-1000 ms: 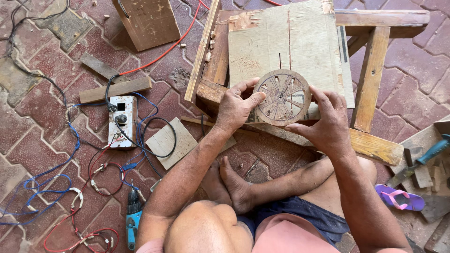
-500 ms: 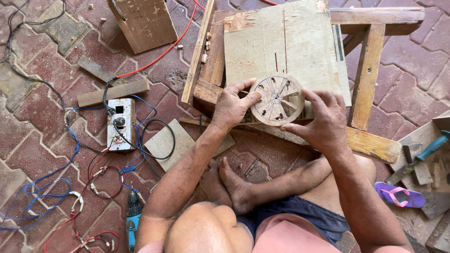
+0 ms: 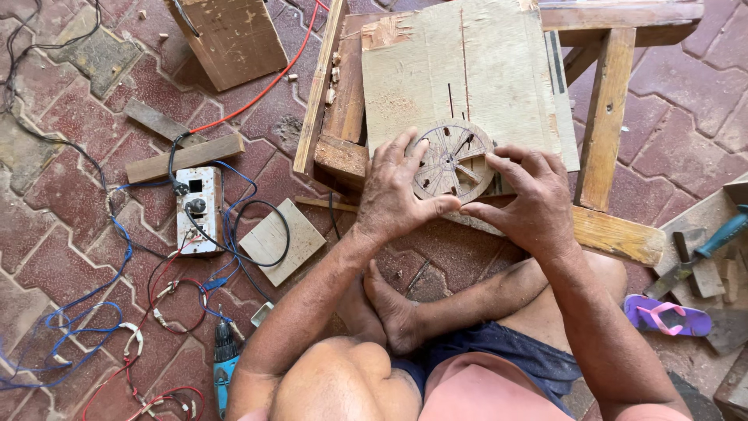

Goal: The person sits on the floor holding a round wooden wheel with slots and fits small wooden pieces into the slots by hand, pressing them into place. They turn the wheel over, work on it against a wooden board, and rotate it to fit pieces into different openings.

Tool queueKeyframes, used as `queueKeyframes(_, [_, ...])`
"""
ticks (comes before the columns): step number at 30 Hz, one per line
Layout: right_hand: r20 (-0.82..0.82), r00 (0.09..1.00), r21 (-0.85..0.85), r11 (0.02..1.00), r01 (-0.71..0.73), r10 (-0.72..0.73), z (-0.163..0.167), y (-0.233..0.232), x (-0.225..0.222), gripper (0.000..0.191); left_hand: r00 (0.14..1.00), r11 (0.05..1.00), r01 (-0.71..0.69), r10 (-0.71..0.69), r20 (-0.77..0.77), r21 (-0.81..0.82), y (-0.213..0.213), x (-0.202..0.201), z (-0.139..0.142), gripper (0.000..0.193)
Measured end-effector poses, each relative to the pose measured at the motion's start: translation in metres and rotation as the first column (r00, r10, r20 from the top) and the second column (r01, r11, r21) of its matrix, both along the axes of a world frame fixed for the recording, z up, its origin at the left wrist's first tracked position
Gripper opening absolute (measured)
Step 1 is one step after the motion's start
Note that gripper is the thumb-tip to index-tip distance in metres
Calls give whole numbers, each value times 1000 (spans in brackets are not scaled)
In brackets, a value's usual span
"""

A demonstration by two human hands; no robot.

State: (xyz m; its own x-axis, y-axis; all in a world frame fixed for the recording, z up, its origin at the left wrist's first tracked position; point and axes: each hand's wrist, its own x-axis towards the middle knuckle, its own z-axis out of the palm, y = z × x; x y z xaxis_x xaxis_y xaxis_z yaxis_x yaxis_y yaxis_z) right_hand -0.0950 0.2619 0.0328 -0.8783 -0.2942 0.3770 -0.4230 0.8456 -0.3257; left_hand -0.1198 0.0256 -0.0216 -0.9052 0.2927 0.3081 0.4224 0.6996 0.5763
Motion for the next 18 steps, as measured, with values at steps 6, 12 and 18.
queueKeyframes(6, [4, 1000, -25, 1000, -10, 10, -7, 5, 0, 61, 999, 995, -25, 29, 46, -94, 9, 2, 15, 130])
queueKeyframes(12, [-21, 1000, -45, 999, -23, 22, -11, 7, -1, 37, 997, 995, -70, 67, -46, -64, 18, -4, 9, 119])
queueKeyframes(18, [-50, 997, -80, 995, -54, 50, -10, 5, 0, 29, 995, 998, -61, 58, -86, -32, 20, -3, 6, 109])
